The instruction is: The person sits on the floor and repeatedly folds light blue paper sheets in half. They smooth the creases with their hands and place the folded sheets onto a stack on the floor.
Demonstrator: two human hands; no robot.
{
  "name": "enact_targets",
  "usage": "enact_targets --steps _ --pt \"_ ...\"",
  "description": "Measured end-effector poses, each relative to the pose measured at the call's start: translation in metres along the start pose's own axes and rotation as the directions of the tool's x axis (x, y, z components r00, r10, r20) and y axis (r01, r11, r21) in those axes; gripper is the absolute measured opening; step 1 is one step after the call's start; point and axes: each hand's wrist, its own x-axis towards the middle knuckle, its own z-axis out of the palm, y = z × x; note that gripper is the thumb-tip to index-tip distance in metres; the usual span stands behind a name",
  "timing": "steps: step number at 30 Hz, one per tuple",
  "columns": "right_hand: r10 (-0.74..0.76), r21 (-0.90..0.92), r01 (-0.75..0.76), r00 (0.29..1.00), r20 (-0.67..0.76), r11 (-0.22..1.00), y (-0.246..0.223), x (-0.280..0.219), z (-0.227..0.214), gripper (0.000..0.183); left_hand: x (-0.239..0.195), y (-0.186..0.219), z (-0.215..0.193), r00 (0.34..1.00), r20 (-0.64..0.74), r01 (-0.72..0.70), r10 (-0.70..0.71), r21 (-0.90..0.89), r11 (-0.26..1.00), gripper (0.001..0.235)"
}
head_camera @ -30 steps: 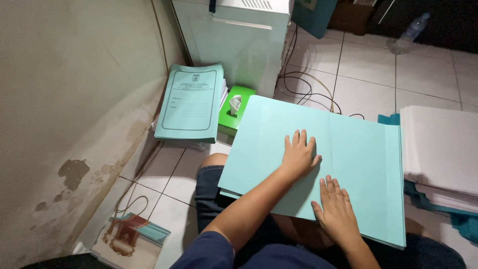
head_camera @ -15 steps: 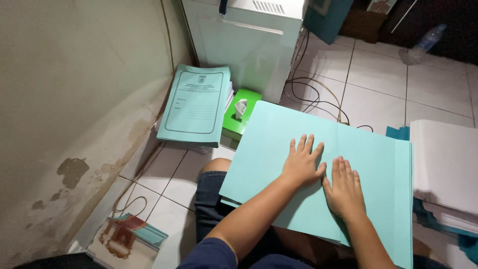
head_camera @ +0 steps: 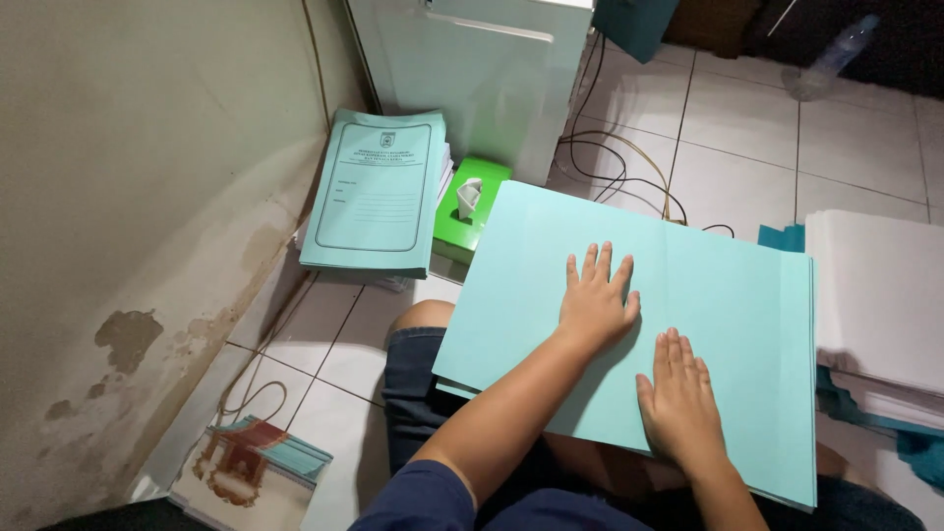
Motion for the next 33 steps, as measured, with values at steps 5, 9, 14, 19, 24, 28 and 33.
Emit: enact_targets --steps 5,9,14,19,24,28,33 --pt "-0.038 -0.026 0.038 0.999 -0.030 0.999 0.005 0.017 0.001 0.070 0.003 0.000 -0.004 0.997 0.053 0.049 -0.047 -0.028 0.998 0.062" --pt "-0.028 0.040 0.028 1.000 -0.005 0.999 0.010 0.089 -0.016 0.069 0.006 -0.001 0.001 0.997 0.047 0.059 -0.058 -0.030 0.998 0.060" --pt "0.012 0.185 0.000 0.998 -0.066 0.983 0.018 0.195 -0.017 0.072 0.010 -0.006 0.016 0.996 0.073 0.056 -0.057 0.011 0.998 0.061" --pt "0.016 0.211 0.003 0.996 -0.088 0.977 0.012 0.228 -0.018 0.074 0.011 -0.004 0.015 0.995 0.061 0.080 -0.079 -0.006 0.997 0.061" --pt "0.026 0.189 -0.005 0.994 -0.106 0.982 0.007 0.188 -0.025 0.075 0.012 -0.003 0.017 0.993 0.066 0.099 -0.099 -0.004 0.995 0.060" --pt "0.031 0.152 -0.014 0.994 -0.107 0.988 0.007 0.134 -0.020 0.074 0.010 -0.005 0.023 0.997 -0.046 0.059 -0.060 -0.016 0.998 0.059" --pt "0.014 0.097 -0.010 0.999 -0.040 0.995 -0.002 0.041 -0.019 0.073 0.011 -0.006 0.028 0.996 -0.076 0.049 -0.052 -0.035 0.998 0.057"
